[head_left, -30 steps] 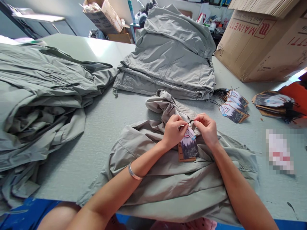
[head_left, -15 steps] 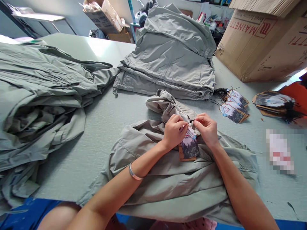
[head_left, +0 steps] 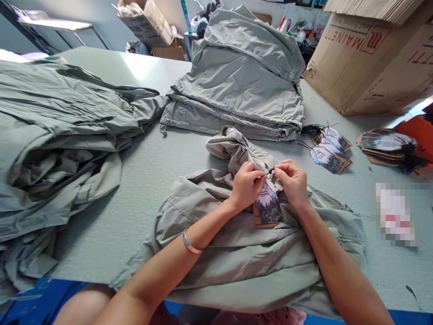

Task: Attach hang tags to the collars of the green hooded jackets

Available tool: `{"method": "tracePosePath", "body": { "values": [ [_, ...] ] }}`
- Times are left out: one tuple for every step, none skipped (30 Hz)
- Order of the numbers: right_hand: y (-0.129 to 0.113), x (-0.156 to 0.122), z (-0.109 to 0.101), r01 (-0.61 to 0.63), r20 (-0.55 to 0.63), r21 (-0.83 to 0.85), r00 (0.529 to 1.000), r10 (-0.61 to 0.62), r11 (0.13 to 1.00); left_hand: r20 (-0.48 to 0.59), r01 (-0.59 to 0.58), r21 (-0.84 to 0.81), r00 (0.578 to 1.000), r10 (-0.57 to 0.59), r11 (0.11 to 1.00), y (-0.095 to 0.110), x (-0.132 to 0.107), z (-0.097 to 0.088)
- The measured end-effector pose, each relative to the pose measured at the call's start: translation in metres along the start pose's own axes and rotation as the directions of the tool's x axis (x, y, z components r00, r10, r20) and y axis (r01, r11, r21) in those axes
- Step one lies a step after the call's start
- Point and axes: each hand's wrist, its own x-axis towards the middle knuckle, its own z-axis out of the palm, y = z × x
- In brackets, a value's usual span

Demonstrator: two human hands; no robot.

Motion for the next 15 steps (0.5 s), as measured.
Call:
{"method": "tracePosePath", "body": {
  "values": [
    [0.0001,0.0003,0.0001,-0.003,0.001,0.01,1.0,0.003,1.0,0.002,0.015,-0.014,1.0,-0.015,1.0,0.0003,0.0001,-0.0001],
    [0.0004,0.0008,0.0001,-0.009,0.005,0.026,1.0,0.009,1.0,0.003,0.035,-0.034,0.999,-0.035,0.999,0.0006,0.0002,-0.0003],
    [0.0007,0.0014,0.0001,-0.019,0.017,0.048,1.0,0.018,0.999,0.003,0.06,-0.059,0.998,-0.06,0.996,0.001,0.0006,-0.0007],
    [0.0012,0.0021,-0.0001,-0.036,0.04,0.071,0.999,0.033,0.997,0.004,0.086,-0.085,0.996,-0.086,0.993,0.0015,0.001,-0.0011],
    [0.0018,0.0028,-0.0003,-0.059,0.074,0.091,0.996,0.052,0.994,0.005,0.109,-0.11,0.994,-0.109,0.988,0.0019,0.0014,-0.0016],
    [0.0024,0.0034,-0.0006,-0.087,0.114,0.105,0.991,0.075,0.991,0.008,0.127,-0.131,0.992,-0.127,0.983,0.0022,0.002,-0.0021],
    [0.0029,0.0039,-0.0009,-0.115,0.156,0.113,0.983,0.097,0.987,0.01,0.139,-0.146,0.99,-0.139,0.979,0.0025,0.0024,-0.0025],
    [0.0032,0.0042,-0.0011,-0.139,0.192,0.118,0.975,0.115,0.983,0.011,0.144,-0.158,0.989,-0.144,0.977,0.0027,0.0028,-0.0028],
    [0.0031,0.0044,-0.0012,-0.156,0.218,0.121,0.968,0.127,0.98,0.011,0.146,-0.166,0.989,-0.146,0.975,0.0029,0.0031,-0.0029],
    [0.0027,0.0044,-0.0012,-0.163,0.231,0.128,0.964,0.13,0.978,0.012,0.145,-0.174,0.989,-0.145,0.974,0.003,0.0033,-0.003],
    [0.002,0.0043,-0.001,-0.16,0.236,0.137,0.964,0.125,0.978,0.016,0.144,-0.181,0.989,-0.144,0.973,0.0031,0.0034,-0.0029],
    [0.0011,0.0041,-0.0007,-0.148,0.231,0.147,0.967,0.111,0.978,0.022,0.144,-0.189,0.99,-0.143,0.971,0.0031,0.0034,-0.0028],
    [0.0002,0.004,-0.0004,-0.128,0.218,0.157,0.972,0.092,0.979,0.031,0.146,-0.199,0.989,-0.142,0.969,0.0031,0.0033,-0.0026],
    [-0.0007,0.0039,0.0,-0.106,0.202,0.165,0.977,0.072,0.981,0.042,0.148,-0.21,0.989,-0.142,0.966,0.0031,0.0031,-0.0024],
    [-0.0013,0.0038,0.0004,-0.092,0.185,0.171,0.981,0.06,0.981,0.052,0.152,-0.223,0.988,-0.144,0.963,0.0031,0.003,-0.0022]
  ]
}}
